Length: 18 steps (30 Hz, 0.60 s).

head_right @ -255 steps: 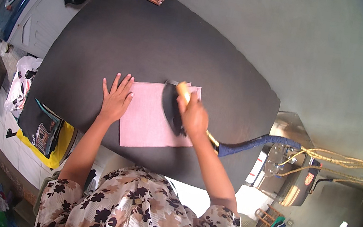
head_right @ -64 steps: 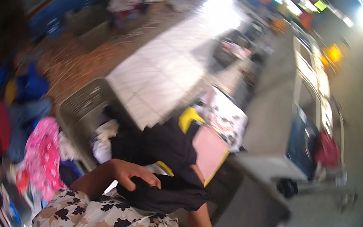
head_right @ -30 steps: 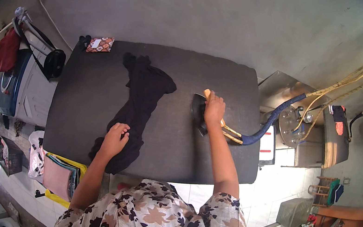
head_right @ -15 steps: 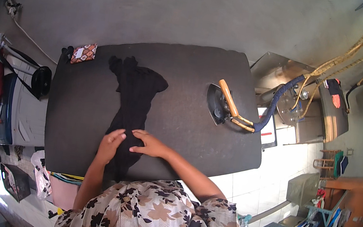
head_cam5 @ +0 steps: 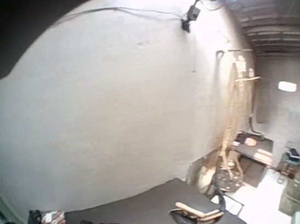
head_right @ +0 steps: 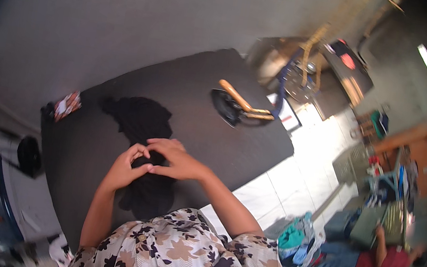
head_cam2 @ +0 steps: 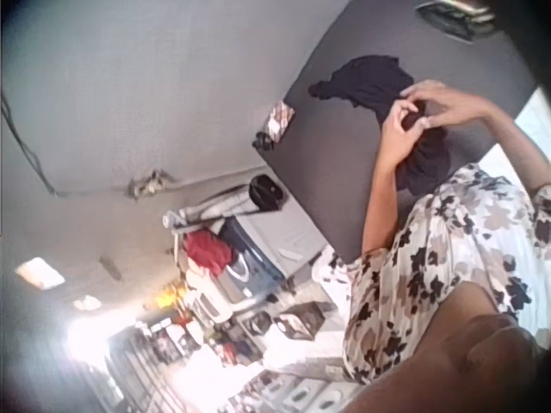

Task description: The person irons a dark t-shirt and a pink shirt on an ironing board, folding each after ironing and stacking them on a nearby yellow stool. The person uses a steam iron and handles the garments by hand.

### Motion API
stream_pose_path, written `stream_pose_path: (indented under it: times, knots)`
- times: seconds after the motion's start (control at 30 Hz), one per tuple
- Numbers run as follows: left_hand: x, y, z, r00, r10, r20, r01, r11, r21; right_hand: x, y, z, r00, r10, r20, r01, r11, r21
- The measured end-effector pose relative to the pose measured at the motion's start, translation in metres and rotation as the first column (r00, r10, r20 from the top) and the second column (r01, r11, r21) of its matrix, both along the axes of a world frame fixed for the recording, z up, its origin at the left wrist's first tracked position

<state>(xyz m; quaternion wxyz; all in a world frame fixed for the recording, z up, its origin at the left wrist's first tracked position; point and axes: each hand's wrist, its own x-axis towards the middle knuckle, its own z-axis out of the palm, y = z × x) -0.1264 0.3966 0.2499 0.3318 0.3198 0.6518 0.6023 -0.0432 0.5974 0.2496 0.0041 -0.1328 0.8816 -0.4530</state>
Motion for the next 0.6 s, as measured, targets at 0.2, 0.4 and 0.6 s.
stream_pose_path:
  times: [0.2,0.4,0.6]
  knots:
    - [0.01,-0.017,0.05,0.946,0.086,-0.312,-0.118,0.989,-0.087,0.006,-0.01,0.013,0.996,-0.003,0.085,0.034,0.931,-0.363]
    - [-0.006,-0.037,0.062,0.879,0.02,-0.477,-0.109,0.981,-0.161,0.06,0.041,0.12,0.853,-0.522,0.002,0.377,0.613,-0.694]
    - [-0.093,-0.106,0.06,0.627,0.322,-0.709,-0.495,0.868,-0.043,0.096,0.085,0.166,0.994,-0.095,-0.045,0.099,0.991,0.095]
